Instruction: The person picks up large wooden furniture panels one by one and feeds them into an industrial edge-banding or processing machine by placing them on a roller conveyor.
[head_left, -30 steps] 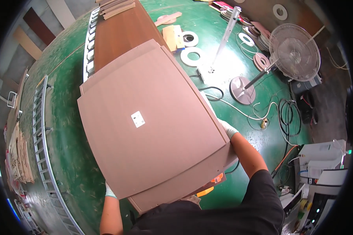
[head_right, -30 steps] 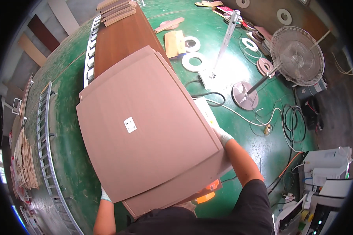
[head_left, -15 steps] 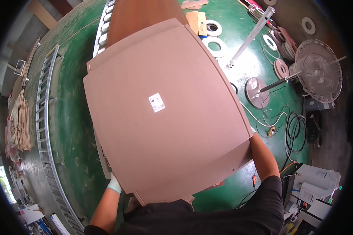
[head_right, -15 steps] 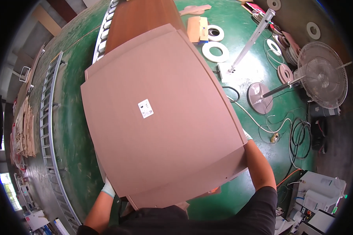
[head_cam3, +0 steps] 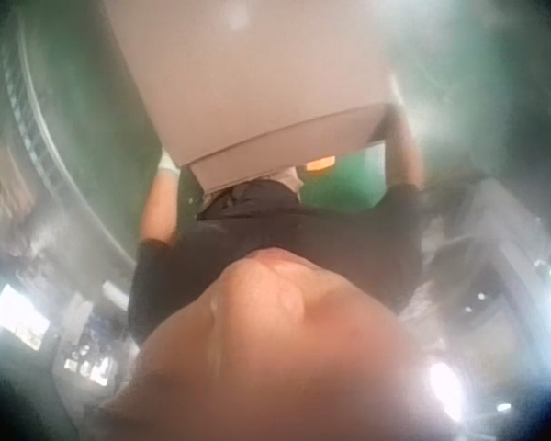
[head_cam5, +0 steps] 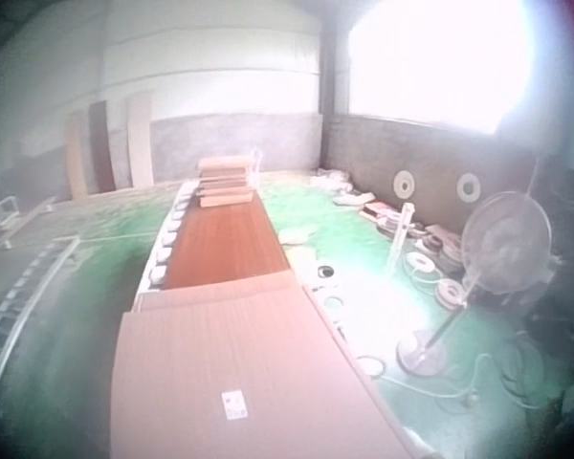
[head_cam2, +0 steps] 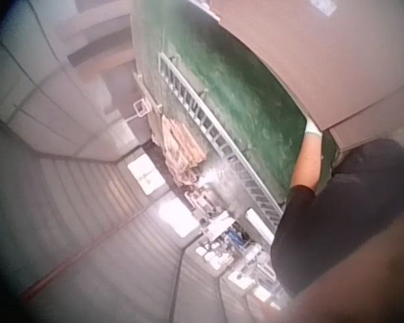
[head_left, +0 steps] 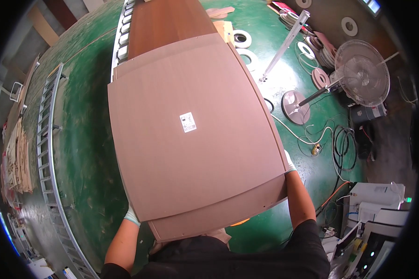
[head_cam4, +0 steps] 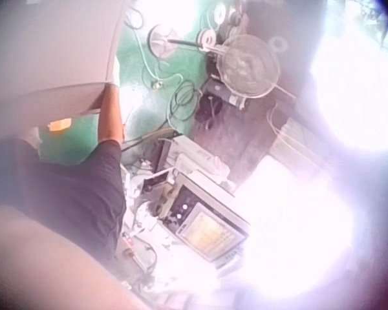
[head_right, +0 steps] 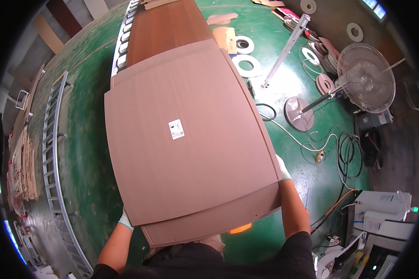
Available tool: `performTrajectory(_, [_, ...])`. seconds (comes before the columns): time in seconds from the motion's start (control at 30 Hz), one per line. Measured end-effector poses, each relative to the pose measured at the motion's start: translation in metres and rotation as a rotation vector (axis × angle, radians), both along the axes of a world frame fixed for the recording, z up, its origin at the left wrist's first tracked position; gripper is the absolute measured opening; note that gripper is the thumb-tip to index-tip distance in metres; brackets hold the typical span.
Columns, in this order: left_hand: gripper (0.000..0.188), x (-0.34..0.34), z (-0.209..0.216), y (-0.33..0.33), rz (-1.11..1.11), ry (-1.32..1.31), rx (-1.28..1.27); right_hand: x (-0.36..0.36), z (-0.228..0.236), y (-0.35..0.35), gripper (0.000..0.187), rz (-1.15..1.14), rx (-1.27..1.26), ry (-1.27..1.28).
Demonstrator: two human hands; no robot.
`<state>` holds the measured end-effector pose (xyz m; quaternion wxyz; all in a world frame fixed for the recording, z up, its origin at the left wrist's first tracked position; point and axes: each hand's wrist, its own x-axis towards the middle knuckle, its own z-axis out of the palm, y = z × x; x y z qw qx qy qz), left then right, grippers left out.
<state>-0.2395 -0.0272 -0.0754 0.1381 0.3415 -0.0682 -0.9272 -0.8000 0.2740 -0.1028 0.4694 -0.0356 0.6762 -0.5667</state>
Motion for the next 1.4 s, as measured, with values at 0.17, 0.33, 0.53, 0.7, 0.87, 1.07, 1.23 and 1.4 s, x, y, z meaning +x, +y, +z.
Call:
performTrajectory(0.17, [0.057, 0.021, 0.003, -0.038, -0.078, 0.037, 0.024, 0.051, -0.006, 0.015, 0.035, -0.139, -0.186, -0.037])
performTrajectory(0.33, [0.053, 0.049, -0.002, -0.068, -0.531, -0.104, -0.905, 0.092, -0.015, 0.028, 0.039, -0.139, -0.148, 0.002])
performTrajectory(0.53, [0.053, 0.071, -0.004, -0.144, -0.468, 0.126, -0.375, 0.174, -0.032, 0.045, 0.040, -0.420, -0.875, -0.859])
performTrajectory(0.7, [0.055, 0.084, 0.012, -0.198, -0.542, -0.013, -0.302, 0.263, -0.038, 0.009, 0.043, -0.267, -1.123, -0.626])
performTrajectory(0.87, [0.055, 0.081, 0.037, -0.226, -0.542, -0.169, -0.330, 0.345, -0.036, -0.006, 0.041, -0.490, -0.353, 0.148])
performTrajectory(1.07, [0.054, 0.062, 0.040, -0.281, -0.674, -0.182, -0.385, 0.437, -0.031, -0.028, 0.040, -0.863, -0.176, 0.200])
performTrajectory(1.23, [0.054, 0.051, 0.029, -0.349, -0.782, -0.172, -0.452, 0.507, 0.025, -0.078, 0.043, -1.005, -0.278, -0.050])
performTrajectory(1.4, [0.054, 0.018, 0.023, -0.433, -0.909, -0.155, -0.554, 0.622, -0.031, -0.129, 0.043, -1.197, -0.305, 0.073])
